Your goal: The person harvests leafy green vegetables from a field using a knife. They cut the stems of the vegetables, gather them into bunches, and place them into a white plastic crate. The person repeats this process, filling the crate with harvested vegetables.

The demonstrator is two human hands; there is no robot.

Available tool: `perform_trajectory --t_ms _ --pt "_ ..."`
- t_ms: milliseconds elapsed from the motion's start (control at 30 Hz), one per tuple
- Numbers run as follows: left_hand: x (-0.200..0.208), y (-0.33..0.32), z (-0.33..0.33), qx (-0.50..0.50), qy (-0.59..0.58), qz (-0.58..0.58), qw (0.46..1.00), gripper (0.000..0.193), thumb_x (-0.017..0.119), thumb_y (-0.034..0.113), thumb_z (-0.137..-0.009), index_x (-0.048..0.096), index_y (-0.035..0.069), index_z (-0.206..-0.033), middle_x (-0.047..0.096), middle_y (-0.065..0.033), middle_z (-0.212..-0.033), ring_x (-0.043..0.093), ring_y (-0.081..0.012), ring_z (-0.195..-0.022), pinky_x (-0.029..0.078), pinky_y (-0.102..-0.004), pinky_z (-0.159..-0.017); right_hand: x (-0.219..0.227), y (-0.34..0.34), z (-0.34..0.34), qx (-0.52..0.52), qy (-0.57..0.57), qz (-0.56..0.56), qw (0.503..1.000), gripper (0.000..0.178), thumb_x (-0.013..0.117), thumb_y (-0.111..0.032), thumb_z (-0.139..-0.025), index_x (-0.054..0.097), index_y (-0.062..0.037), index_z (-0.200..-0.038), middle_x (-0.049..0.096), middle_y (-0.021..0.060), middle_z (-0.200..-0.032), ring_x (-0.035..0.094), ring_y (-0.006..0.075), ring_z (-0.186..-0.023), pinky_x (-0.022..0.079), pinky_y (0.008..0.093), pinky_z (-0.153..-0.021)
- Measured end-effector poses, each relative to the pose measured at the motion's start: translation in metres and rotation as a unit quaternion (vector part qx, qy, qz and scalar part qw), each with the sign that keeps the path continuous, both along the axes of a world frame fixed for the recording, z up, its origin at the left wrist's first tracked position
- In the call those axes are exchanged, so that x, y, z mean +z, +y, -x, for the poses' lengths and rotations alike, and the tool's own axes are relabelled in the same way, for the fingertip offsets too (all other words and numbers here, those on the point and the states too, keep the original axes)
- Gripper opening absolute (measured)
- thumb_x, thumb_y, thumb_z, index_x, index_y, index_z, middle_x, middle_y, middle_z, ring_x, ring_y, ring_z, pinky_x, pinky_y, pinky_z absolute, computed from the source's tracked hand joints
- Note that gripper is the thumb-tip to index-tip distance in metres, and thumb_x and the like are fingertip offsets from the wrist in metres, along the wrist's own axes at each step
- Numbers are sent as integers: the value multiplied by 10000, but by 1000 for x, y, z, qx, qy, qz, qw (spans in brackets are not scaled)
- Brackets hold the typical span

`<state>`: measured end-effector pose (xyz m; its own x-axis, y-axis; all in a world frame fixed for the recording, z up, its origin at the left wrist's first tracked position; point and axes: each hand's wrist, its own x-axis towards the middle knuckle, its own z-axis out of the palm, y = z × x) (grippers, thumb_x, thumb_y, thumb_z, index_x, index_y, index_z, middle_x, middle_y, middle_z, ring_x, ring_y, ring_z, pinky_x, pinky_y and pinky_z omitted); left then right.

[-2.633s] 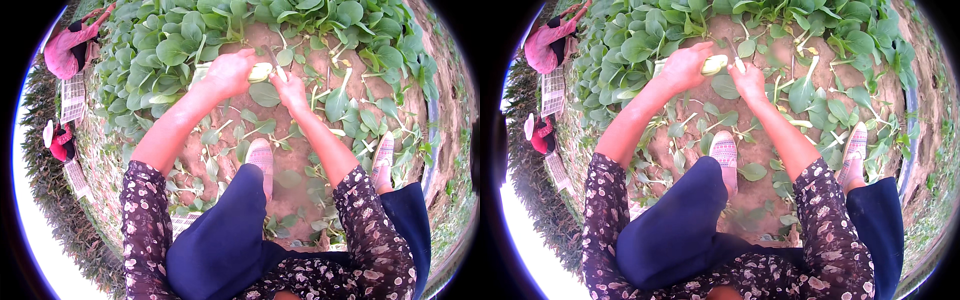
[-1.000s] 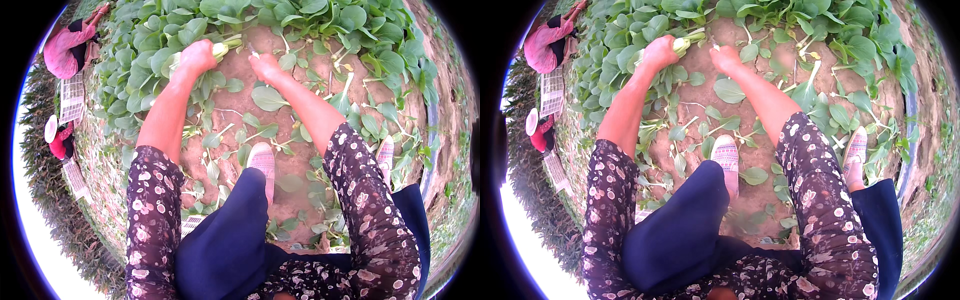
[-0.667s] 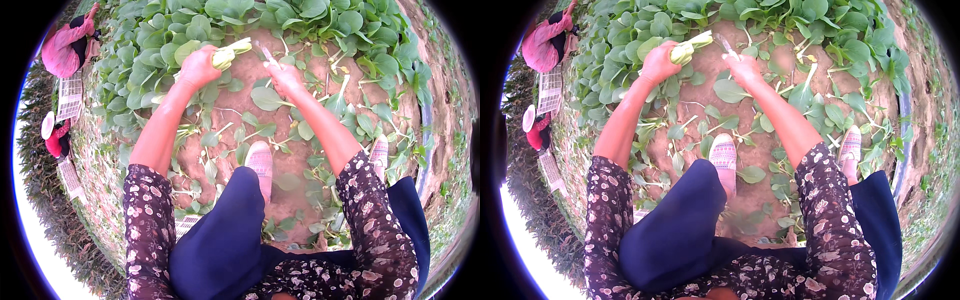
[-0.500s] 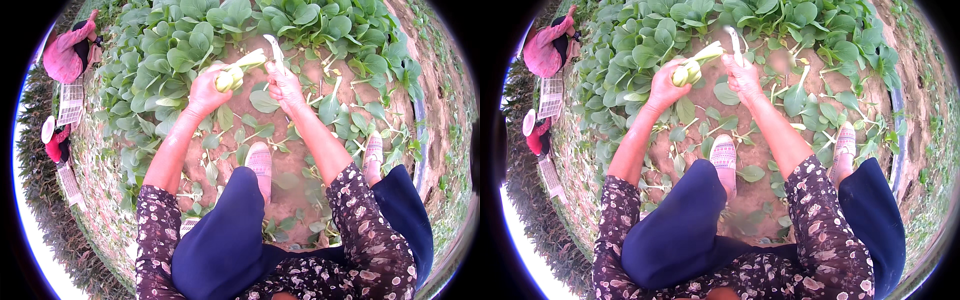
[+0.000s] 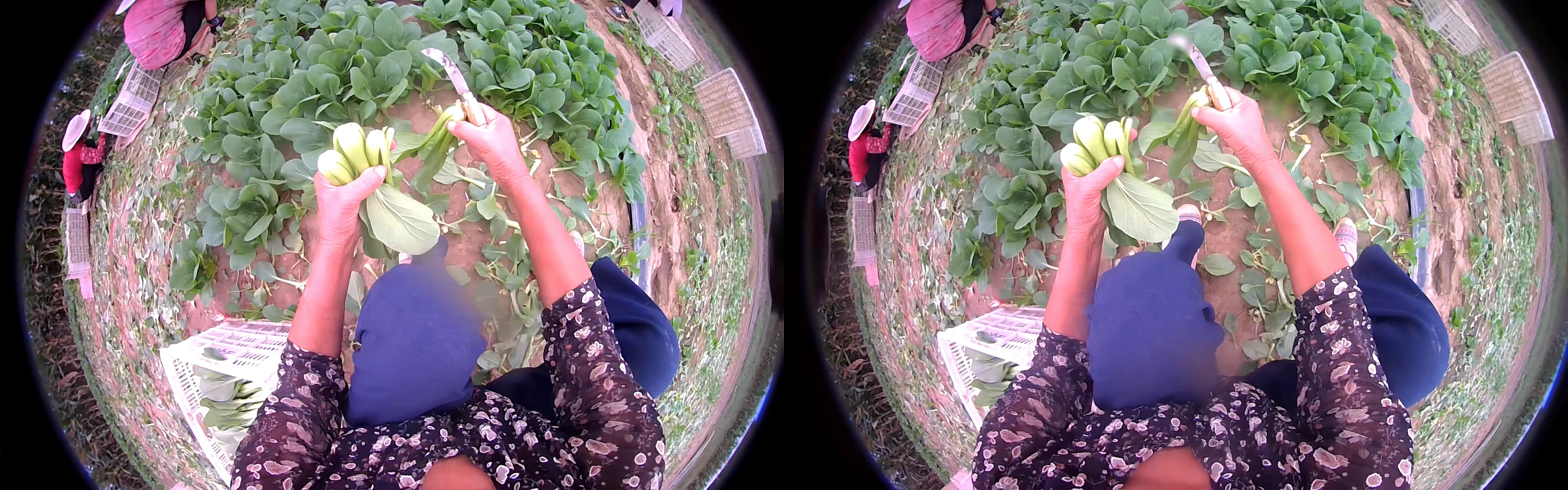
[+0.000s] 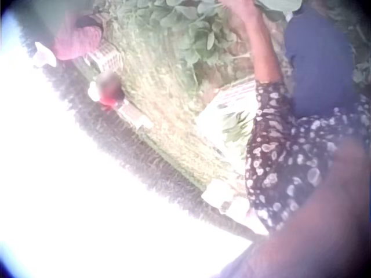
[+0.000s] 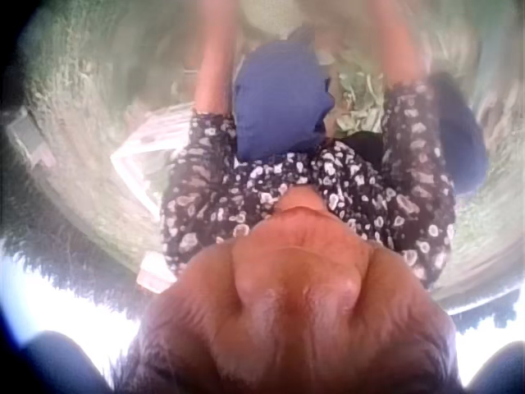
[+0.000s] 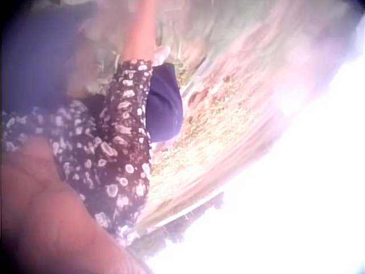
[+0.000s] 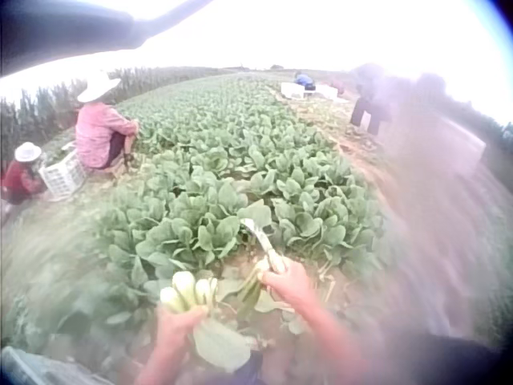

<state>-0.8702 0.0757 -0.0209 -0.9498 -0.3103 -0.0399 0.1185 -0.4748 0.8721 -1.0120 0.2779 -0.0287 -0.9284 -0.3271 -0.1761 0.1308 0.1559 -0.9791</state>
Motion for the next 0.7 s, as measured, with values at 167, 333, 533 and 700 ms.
perform_trajectory --t_ms 167,333,533,700 --pt "31 -25 -39 53 37 71 995 488 747 -19 -773 606 16 -1239 680 -31 -1076 638 -103 -953 512 -267 -869 74 -63 -61 153 13 100 983 335 791 -185 -781 644 -53 -1053 577 -44 -837 525 47 -761 447 228 -681" --pt "41 -36 -89 128 133 29 982 506 774 -15 -767 591 40 -1235 654 -27 -1129 622 -106 -1013 510 -270 -906 103 -116 -117 240 58 104 964 362 808 -205 -794 595 -62 -1049 580 -44 -889 531 45 -797 451 223 -706" --pt "43 -35 -139 213 196 -15 957 546 879 74 -734 589 58 -1195 643 24 -1058 588 -65 -966 503 -249 -856 120 -141 -163 327 -1 108 939 297 608 -307 -992 535 -47 -1113 392 -102 -636 243 -21 -447 183 180 -394" --pt "37 -44 -200 338 16 259 904 468 824 142 -665 605 46 -1067 676 -78 -890 657 -137 -809 526 -294 -734 110 -170 -180 365 -215 67 903 215 571 -299 -1024 531 -104 -940 344 -100 -565 222 4 -392 169 200 -354"
